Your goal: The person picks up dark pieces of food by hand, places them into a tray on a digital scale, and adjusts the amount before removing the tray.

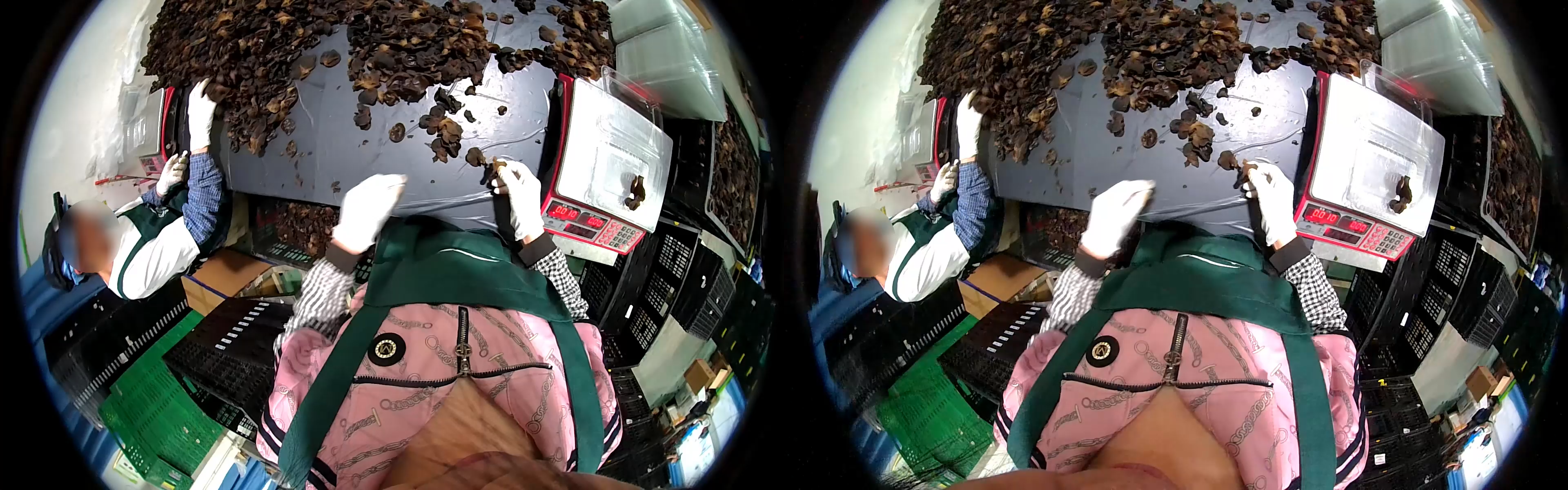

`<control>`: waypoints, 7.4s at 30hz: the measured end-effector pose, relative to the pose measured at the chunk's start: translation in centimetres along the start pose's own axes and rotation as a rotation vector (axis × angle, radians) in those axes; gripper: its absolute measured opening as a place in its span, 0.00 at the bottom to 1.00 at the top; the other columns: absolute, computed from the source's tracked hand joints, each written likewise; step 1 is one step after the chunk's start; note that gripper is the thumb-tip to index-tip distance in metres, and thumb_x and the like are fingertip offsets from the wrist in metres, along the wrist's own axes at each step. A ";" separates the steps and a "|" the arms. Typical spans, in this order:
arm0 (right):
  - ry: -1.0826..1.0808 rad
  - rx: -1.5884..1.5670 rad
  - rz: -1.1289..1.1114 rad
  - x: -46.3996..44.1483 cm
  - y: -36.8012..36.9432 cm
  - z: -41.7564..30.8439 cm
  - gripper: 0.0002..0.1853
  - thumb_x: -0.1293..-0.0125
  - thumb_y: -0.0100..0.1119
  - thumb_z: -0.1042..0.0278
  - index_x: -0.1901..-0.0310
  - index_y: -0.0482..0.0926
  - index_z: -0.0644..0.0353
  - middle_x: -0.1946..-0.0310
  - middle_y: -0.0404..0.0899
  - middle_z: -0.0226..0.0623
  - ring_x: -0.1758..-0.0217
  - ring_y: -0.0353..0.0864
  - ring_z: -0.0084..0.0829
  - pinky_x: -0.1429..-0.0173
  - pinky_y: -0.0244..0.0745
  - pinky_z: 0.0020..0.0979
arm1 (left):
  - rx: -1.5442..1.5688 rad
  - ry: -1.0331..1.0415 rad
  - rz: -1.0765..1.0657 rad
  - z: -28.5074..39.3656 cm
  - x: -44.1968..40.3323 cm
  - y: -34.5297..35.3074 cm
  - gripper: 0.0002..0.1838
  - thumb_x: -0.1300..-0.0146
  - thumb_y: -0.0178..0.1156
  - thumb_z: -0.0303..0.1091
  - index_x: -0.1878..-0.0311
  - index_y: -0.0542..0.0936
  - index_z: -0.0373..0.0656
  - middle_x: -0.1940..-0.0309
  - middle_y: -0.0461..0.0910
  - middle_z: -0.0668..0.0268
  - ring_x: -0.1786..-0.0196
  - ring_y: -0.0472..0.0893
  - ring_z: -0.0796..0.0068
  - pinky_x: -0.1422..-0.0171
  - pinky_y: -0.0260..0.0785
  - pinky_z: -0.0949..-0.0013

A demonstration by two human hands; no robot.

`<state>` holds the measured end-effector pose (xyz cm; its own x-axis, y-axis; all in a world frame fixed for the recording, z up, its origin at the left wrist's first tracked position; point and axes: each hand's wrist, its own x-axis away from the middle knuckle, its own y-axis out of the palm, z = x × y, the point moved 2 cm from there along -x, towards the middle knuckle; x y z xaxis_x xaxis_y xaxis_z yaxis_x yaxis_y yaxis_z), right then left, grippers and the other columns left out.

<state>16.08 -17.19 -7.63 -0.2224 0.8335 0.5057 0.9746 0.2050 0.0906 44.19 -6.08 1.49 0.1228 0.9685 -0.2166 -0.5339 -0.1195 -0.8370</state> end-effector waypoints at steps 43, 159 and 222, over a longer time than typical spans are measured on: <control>0.035 -0.020 -0.082 -7.4 4.8 -3.2 0.08 0.32 0.62 0.64 0.62 0.84 0.60 0.74 0.78 0.25 0.75 0.72 0.18 0.73 0.63 0.22 | -0.049 -0.057 0.048 -0.1 -7.9 6.4 0.21 0.42 0.66 0.34 0.43 0.81 0.46 0.47 0.81 0.55 0.45 0.79 0.53 0.40 0.71 0.55; -0.789 1.102 -0.194 -1.4 10.4 -2.1 0.09 0.32 0.54 0.67 0.52 0.74 0.54 0.68 0.76 0.43 0.69 0.83 0.45 0.69 0.78 0.43 | 0.066 -0.372 0.061 -2.7 -2.4 6.8 0.11 0.38 0.65 0.35 0.54 0.82 0.44 0.61 0.79 0.58 0.55 0.79 0.56 0.51 0.74 0.58; 0.393 -0.696 -0.275 -3.9 9.9 -0.7 0.13 0.28 0.56 0.58 0.57 0.82 0.59 0.68 0.83 0.30 0.67 0.81 0.27 0.71 0.70 0.28 | 0.033 -0.307 0.178 -6.1 -11.1 5.6 0.31 0.43 0.71 0.46 0.39 0.78 0.43 0.42 0.77 0.55 0.41 0.77 0.54 0.38 0.73 0.57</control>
<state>26.59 -18.78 -8.12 -0.5537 0.5346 0.6385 0.7108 -0.0961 0.6968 44.90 -18.81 -3.84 -0.2290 0.9542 -0.1924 -0.5517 -0.2901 -0.7820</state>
